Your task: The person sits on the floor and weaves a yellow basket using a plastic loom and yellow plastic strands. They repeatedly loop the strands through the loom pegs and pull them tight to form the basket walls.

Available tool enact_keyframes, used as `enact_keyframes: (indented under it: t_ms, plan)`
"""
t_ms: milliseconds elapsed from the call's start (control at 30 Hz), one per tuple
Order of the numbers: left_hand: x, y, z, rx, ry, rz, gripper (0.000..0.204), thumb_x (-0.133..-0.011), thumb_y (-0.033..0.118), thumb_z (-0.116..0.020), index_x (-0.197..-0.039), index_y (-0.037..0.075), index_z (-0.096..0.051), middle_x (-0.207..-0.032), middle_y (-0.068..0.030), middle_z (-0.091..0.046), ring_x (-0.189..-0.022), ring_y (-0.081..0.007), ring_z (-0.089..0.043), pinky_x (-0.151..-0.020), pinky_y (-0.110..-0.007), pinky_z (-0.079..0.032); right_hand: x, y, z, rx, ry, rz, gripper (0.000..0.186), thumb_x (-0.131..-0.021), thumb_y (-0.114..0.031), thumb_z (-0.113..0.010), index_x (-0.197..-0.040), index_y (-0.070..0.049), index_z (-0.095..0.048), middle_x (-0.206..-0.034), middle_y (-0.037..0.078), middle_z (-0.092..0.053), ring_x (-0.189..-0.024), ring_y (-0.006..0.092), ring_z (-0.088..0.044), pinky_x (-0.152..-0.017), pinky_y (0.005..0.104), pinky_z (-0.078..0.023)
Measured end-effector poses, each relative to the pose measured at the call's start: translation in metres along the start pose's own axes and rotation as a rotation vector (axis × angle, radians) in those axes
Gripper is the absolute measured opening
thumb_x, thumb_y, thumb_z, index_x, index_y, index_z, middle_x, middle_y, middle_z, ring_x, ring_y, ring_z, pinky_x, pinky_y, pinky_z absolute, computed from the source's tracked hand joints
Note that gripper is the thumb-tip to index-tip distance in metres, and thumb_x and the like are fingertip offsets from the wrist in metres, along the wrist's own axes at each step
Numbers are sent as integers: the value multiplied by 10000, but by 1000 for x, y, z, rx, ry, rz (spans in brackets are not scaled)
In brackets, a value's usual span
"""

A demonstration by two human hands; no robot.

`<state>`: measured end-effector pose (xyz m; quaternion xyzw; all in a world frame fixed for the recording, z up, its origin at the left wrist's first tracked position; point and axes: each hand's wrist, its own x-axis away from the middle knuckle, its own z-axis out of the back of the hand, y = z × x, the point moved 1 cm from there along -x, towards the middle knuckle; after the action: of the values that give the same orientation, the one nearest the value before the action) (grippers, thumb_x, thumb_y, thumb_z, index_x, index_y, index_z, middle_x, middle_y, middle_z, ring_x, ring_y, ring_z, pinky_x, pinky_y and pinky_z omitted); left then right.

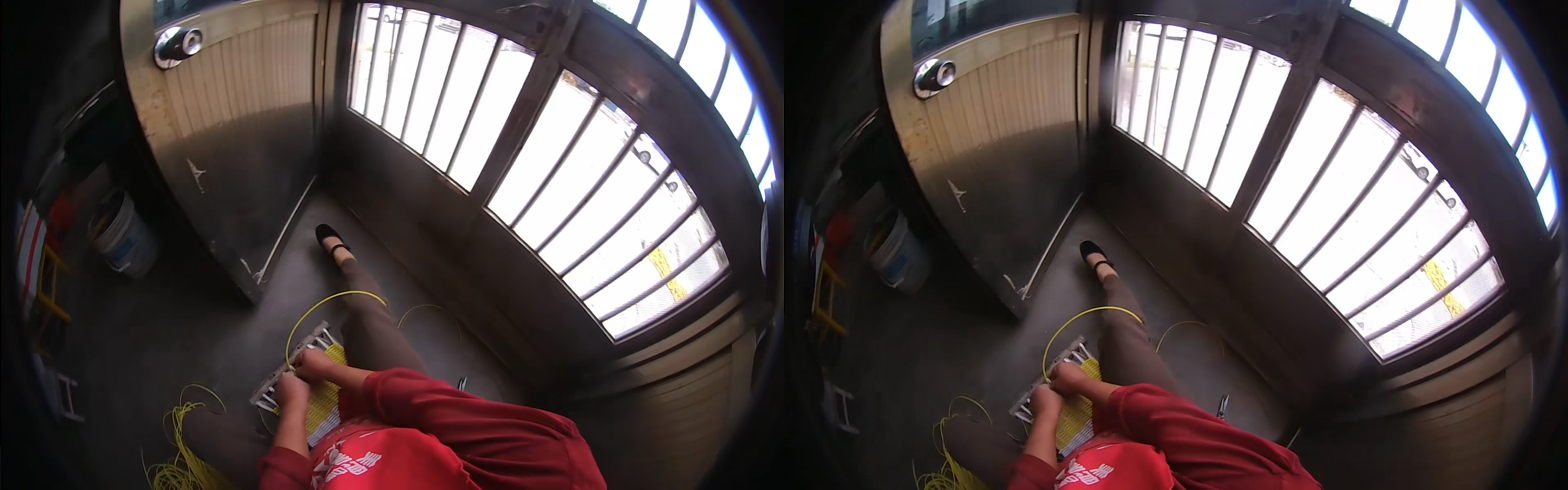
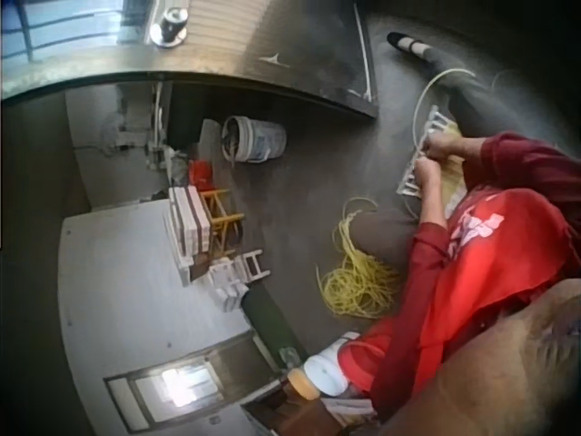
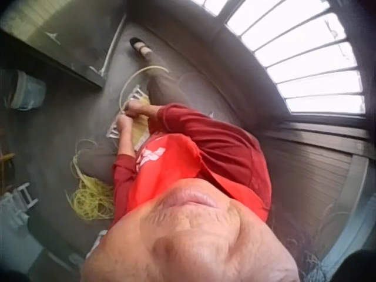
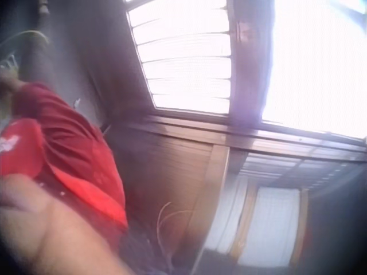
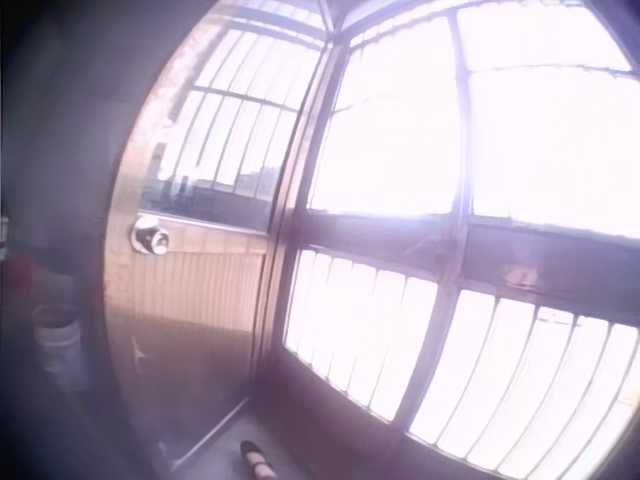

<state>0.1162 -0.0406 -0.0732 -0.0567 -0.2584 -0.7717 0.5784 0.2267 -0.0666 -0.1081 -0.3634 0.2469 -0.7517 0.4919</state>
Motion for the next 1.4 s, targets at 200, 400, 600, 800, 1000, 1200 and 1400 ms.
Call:
enact_keyframes:
  t_ms: [200, 400, 600, 800, 1000, 1200, 1400]
  plan:
    - [-15, -15, -15, 657, -203, 196, 174, -780, 37, -488, -835, 15, -652, -520, -125, -546, -362, -223, -500, -338, -364, -353, -3, 9, -4, -27, 52, -11, 210, -640, -256, -632, -743, -80, -682, -704, 145, -639, -668, 296, -627, -643, 390, -495]
    - [-23, -18, -24, 921, -221, 396, 160, -804, 57, -469, -775, 27, -623, -503, -116, -530, -342, -205, -479, -316, -349, -332, -5, 15, -5, -47, 27, -3, 218, -654, -256, -625, -757, -72, -679, -719, 159, -637, -676, 304, -624, -651, 396, -491]
    - [-74, -52, -66, 201, 64, 130, 228, -809, 141, -488, -789, -21, -647, -701, -193, -640, -600, -275, -637, -533, -416, -495, -7, -2, -3, -23, -36, -12, 242, -668, -207, -604, -849, -67, -682, -829, 173, -651, -776, 310, -636, -716, 392, -497]
    - [-59, -25, -56, 115, 190, -237, 212, -820, 207, -508, -833, 59, -659, -857, -206, -633, -823, -390, -606, -681, -452, -479, -46, 60, -30, 556, -143, 295, 306, -675, -278, -607, -882, -63, -677, -886, 158, -655, -814, 308, -630, -748, 402, -492]
    - [-36, -41, -47, 334, 416, -9, 125, -734, 155, -568, -742, 61, -651, -660, -176, -615, -599, -336, -610, -541, -401, -467, -14, 13, -6, -56, -123, -30, 158, -744, -180, -612, -753, -28, -653, -586, 73, -601, -507, 136, -556, -495, 304, -465]
    - [-41, -38, -38, 652, 261, 44, 95, -718, 57, -597, -778, 12, -656, -602, -52, -615, -505, -122, -561, -496, -286, -453, -14, 21, -4, -159, -151, -104, 172, -696, -198, -602, -748, -48, -667, -630, 103, -628, -562, 205, -605, -562, 321, -484]
    - [-40, -24, -24, 510, 194, -115, 254, -689, 138, -600, -923, 70, -671, -834, -164, -662, -812, -286, -646, -726, -357, -495, -5, 9, 0, -24, -48, -41, 233, -708, -261, -602, -796, -65, -691, -747, 152, -660, -655, 262, -649, -647, 349, -517]
